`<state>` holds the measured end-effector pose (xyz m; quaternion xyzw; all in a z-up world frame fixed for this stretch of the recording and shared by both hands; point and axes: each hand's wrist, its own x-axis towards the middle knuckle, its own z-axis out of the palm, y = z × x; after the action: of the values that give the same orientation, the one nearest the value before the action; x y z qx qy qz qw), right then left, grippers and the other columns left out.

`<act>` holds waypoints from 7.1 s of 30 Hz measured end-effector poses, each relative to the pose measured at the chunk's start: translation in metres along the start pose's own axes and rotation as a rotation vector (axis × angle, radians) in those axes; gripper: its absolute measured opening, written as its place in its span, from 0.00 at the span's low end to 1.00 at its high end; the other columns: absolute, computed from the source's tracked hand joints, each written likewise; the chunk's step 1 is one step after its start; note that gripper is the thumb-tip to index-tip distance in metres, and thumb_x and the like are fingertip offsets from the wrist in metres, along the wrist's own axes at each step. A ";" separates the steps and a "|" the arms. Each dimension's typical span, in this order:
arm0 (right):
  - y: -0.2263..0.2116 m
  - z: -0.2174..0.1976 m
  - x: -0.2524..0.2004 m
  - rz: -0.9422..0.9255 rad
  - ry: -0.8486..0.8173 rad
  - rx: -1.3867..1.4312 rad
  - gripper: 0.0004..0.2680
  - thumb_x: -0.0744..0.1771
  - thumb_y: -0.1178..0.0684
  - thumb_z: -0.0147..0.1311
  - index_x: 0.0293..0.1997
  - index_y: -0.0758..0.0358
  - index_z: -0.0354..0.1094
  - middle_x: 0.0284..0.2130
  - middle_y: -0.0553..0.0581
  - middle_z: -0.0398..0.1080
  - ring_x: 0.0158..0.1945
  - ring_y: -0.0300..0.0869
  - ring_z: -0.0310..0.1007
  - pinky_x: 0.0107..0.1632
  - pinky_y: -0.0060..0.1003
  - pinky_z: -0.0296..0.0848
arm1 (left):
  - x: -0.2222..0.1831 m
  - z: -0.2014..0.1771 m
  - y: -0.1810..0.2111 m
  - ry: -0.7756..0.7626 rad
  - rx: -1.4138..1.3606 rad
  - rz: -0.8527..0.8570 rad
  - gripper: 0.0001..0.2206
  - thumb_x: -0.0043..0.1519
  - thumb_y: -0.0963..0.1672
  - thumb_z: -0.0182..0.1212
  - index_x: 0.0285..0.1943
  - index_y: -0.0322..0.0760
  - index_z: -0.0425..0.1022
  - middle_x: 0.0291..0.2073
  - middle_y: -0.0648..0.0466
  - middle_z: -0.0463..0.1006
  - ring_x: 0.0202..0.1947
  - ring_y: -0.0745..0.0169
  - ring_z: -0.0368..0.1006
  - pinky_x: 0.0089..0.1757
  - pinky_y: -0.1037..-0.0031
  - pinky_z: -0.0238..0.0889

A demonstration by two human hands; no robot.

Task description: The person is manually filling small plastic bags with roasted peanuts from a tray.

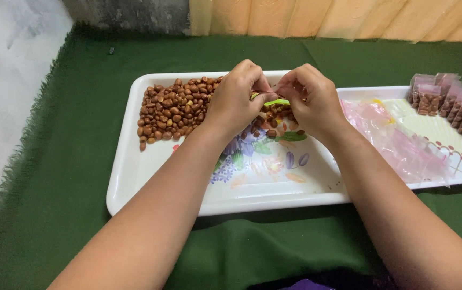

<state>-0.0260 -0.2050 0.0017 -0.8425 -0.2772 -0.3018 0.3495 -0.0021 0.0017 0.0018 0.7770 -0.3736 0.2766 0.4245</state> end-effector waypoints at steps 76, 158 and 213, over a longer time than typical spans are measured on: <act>-0.006 0.001 0.002 -0.031 0.032 0.015 0.05 0.68 0.66 0.60 0.39 0.62 0.71 0.31 0.54 0.66 0.35 0.44 0.70 0.40 0.36 0.67 | -0.001 -0.001 0.005 -0.021 0.012 -0.053 0.13 0.56 0.45 0.73 0.40 0.42 0.71 0.32 0.54 0.77 0.37 0.53 0.79 0.41 0.61 0.70; 0.033 -0.099 0.021 0.400 -0.189 0.070 0.02 0.68 0.65 0.58 0.39 0.67 0.74 0.25 0.55 0.72 0.32 0.35 0.68 0.40 0.29 0.67 | 0.064 0.062 0.043 -0.347 -0.367 -0.467 0.14 0.55 0.49 0.70 0.45 0.39 0.83 0.34 0.51 0.86 0.41 0.56 0.82 0.48 0.67 0.70; 0.087 -0.249 -0.085 1.096 -0.305 -0.300 0.13 0.65 0.46 0.60 0.54 0.56 0.76 0.40 0.61 0.79 0.45 0.45 0.79 0.47 0.42 0.77 | 0.169 0.343 0.081 -0.666 -0.171 -0.468 0.06 0.51 0.45 0.62 0.29 0.51 0.85 0.12 0.59 0.79 0.21 0.66 0.82 0.37 0.73 0.77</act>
<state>-0.1022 -0.4672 0.0483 -0.9371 0.1974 0.0117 0.2876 0.0669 -0.3834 -0.0025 0.8500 -0.3253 -0.1258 0.3949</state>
